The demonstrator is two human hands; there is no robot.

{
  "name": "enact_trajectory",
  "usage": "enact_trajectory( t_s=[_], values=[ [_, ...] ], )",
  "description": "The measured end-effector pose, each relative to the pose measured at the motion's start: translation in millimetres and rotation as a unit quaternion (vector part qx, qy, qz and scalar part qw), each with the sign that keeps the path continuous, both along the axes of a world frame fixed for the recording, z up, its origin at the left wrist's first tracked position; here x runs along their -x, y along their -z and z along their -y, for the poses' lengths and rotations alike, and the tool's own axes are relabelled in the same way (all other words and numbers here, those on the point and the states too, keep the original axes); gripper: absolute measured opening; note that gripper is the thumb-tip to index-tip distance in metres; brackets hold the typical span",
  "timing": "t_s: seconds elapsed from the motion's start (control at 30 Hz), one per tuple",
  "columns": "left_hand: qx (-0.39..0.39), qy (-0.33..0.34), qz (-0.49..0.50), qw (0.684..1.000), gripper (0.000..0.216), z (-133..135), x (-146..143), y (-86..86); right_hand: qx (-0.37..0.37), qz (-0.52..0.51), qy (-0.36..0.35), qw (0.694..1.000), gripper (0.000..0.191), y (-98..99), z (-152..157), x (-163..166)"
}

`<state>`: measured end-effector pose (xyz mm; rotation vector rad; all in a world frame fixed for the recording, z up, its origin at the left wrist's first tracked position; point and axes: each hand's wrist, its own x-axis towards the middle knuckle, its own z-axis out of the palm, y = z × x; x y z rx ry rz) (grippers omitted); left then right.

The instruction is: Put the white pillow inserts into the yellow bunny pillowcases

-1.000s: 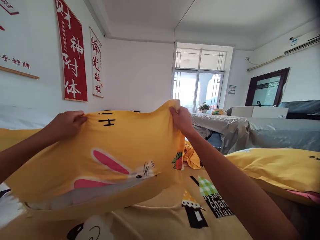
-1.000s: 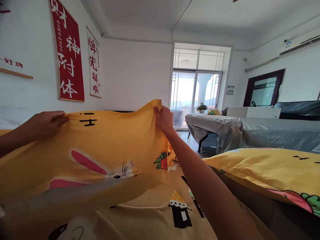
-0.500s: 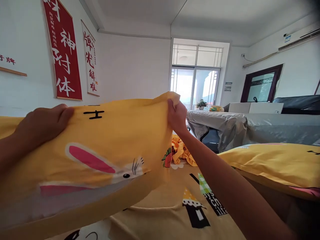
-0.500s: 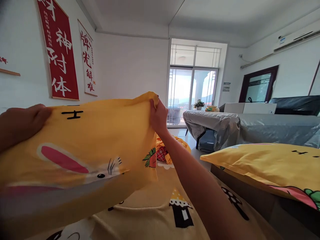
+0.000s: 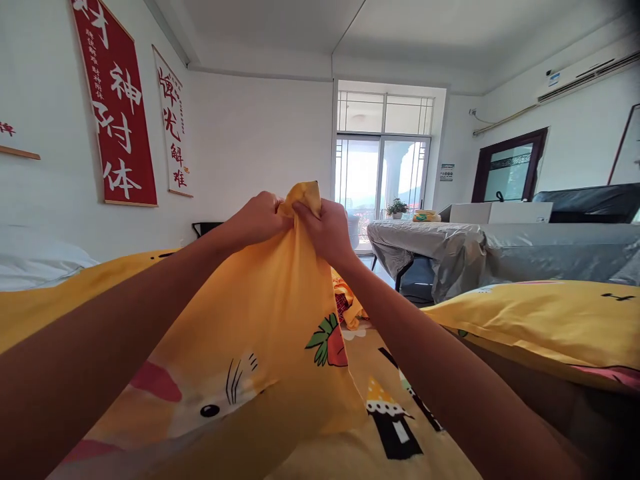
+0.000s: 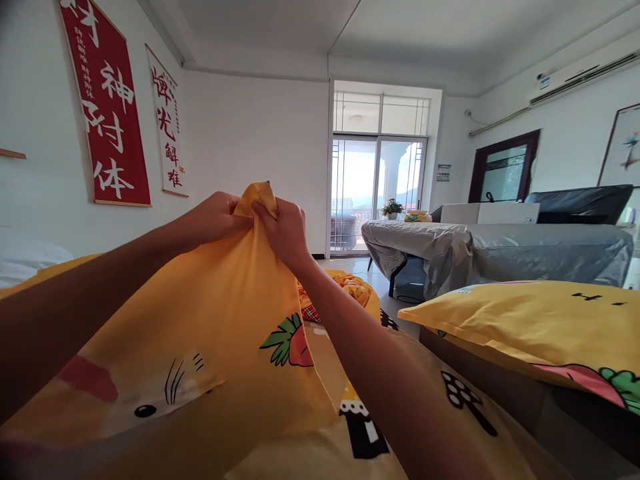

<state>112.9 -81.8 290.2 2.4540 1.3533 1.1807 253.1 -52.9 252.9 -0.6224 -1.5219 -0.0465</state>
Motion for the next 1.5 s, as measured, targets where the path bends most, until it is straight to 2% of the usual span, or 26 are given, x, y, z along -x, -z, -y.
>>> enact_trajectory(
  t_s=[0.13,0.23,0.3,0.4,0.5,0.57,0.63,0.7,0.77,0.9,1.07,1.13,1.2,1.27,1.3,1.33,1.43,1.5],
  values=[
    [0.057,0.079,0.097,0.99,0.022,-11.5,-12.1,14.6,0.047,-0.047,-0.035,0.997,0.039,1.7,-2.5,-11.7],
    [0.092,0.115,0.123,0.981,0.025,-14.8,-11.9,22.1,0.083,-0.07,-0.094,0.99,0.035,15.9,-2.8,-21.8],
    [0.099,0.126,0.113,0.981,0.025,-14.8,-9.4,23.1,0.095,-0.086,-0.125,0.984,0.033,38.2,2.9,-31.8],
    [0.081,0.125,0.078,0.986,0.026,-14.2,-7.1,19.3,0.142,-0.077,-0.127,0.979,0.028,89.8,15.2,-49.2],
    [-0.023,0.073,-0.004,0.997,0.025,-16.3,-12.4,14.5,0.23,-0.011,-0.191,0.954,0.024,138.7,20.1,-60.1],
    [-0.092,0.022,-0.057,0.994,0.024,-18.5,-20.6,14.3,0.269,0.005,-0.213,0.939,0.026,155.9,17.7,-59.7],
    [-0.116,-0.003,-0.075,0.99,0.025,-19.8,-30.2,17.7,0.285,-0.01,-0.185,0.94,0.028,159.5,12.7,-53.9],
    [-0.106,0.005,-0.064,0.992,0.025,-19.4,-37.9,23.0,0.278,-0.04,-0.136,0.95,0.028,154.8,7.3,-46.1],
    [-0.085,0.022,-0.041,0.995,0.025,-18.1,-42.0,28.1,0.261,-0.066,-0.124,0.955,0.028,149.0,2.3,-39.6],
    [-0.073,0.033,-0.009,0.997,0.031,-15.9,-40.5,31.6,0.269,-0.055,-0.209,0.939,0.027,149.0,-4.7,-37.6],
    [-0.034,0.072,0.031,0.996,0.039,-12.5,-29.6,29.0,0.281,-0.057,-0.266,0.92,0.035,156.8,-3.8,-60.5],
    [-0.006,0.083,0.051,0.995,0.042,-11.3,-24.1,29.3,0.256,-0.052,-0.231,0.937,0.035,156.4,-0.8,-72.5],
    [0.015,0.089,0.07,0.993,0.043,-11.3,-19.4,30.7,0.211,-0.041,-0.146,0.966,0.038,154.7,2.3,-81.4],
    [0.038,0.099,0.093,0.99,0.042,-12.1,-16.8,32.8,0.175,-0.044,-0.081,0.98,0.038,153.3,4.4,-84.9],
    [0.051,0.106,0.107,0.987,0.042,-12.6,-16.3,33.8,0.175,-0.055,-0.086,0.979,0.036,153.1,4.6,-84.5],
    [0.063,0.112,0.121,0.984,0.042,-13.0,-16.4,34.5,0.188,-0.073,-0.12,0.972,0.034,153.5,4.1,-83.0],
    [0.085,0.129,0.162,0.975,0.039,-13.4,-18.6,35.7,0.255,-0.127,-0.287,0.915,0.031,157.8,-1.0,-75.0],
    [0.089,0.137,0.174,0.971,0.037,-13.6,-19.8,36.0,0.285,-0.118,-0.349,0.885,0.026,162.1,-5.0,-69.7]
  ],
)
